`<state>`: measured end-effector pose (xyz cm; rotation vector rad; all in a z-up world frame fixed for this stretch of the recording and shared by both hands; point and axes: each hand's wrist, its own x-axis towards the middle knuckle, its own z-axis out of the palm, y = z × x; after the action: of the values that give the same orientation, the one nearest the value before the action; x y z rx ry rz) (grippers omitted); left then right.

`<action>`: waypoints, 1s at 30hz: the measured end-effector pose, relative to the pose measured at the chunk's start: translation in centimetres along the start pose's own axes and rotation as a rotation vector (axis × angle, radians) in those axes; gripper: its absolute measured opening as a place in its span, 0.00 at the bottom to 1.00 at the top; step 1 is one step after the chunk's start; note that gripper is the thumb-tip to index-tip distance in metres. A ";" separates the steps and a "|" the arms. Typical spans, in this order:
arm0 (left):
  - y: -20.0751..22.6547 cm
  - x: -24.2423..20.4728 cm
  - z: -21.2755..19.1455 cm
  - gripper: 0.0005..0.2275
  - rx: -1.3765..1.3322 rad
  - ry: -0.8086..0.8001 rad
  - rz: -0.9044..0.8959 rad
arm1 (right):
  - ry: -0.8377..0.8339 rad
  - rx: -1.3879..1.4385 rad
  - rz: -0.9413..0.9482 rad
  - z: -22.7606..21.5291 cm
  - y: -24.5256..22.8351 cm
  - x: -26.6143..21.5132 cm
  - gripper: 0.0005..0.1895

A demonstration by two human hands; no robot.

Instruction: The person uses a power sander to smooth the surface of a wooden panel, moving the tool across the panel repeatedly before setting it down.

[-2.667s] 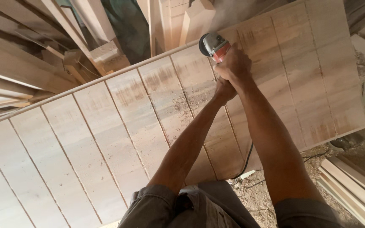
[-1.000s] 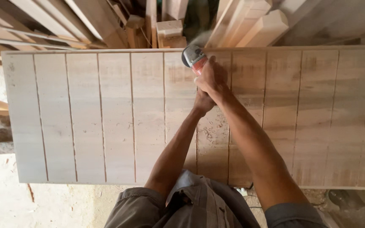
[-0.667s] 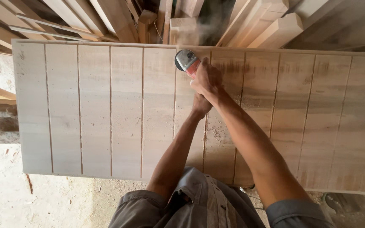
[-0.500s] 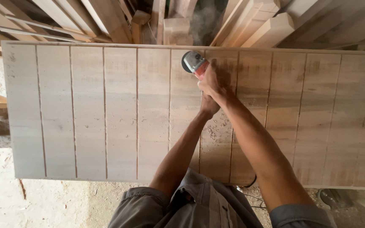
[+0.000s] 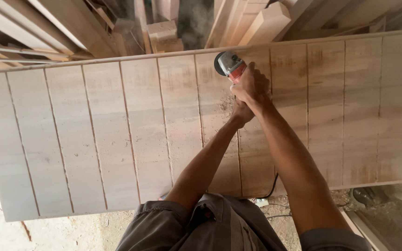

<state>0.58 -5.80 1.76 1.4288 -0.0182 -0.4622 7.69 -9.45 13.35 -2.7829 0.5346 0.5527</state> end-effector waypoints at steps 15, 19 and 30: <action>-0.1 1.8 10.3 0.18 0.085 -0.272 -0.070 | 0.112 0.073 0.212 -3.7 11.3 0.4 0.40; -0.1 2.2 13.2 0.18 0.098 -0.328 -0.077 | 0.083 0.071 0.313 -5.1 14.3 0.5 0.42; -0.2 3.9 19.7 0.16 0.152 -0.453 -0.098 | 0.172 0.101 0.422 -6.6 22.2 1.2 0.43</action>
<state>-1.51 -25.73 3.61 1.4513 -0.3548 -0.8733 1.90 -31.88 14.95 -2.6408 1.1679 0.3528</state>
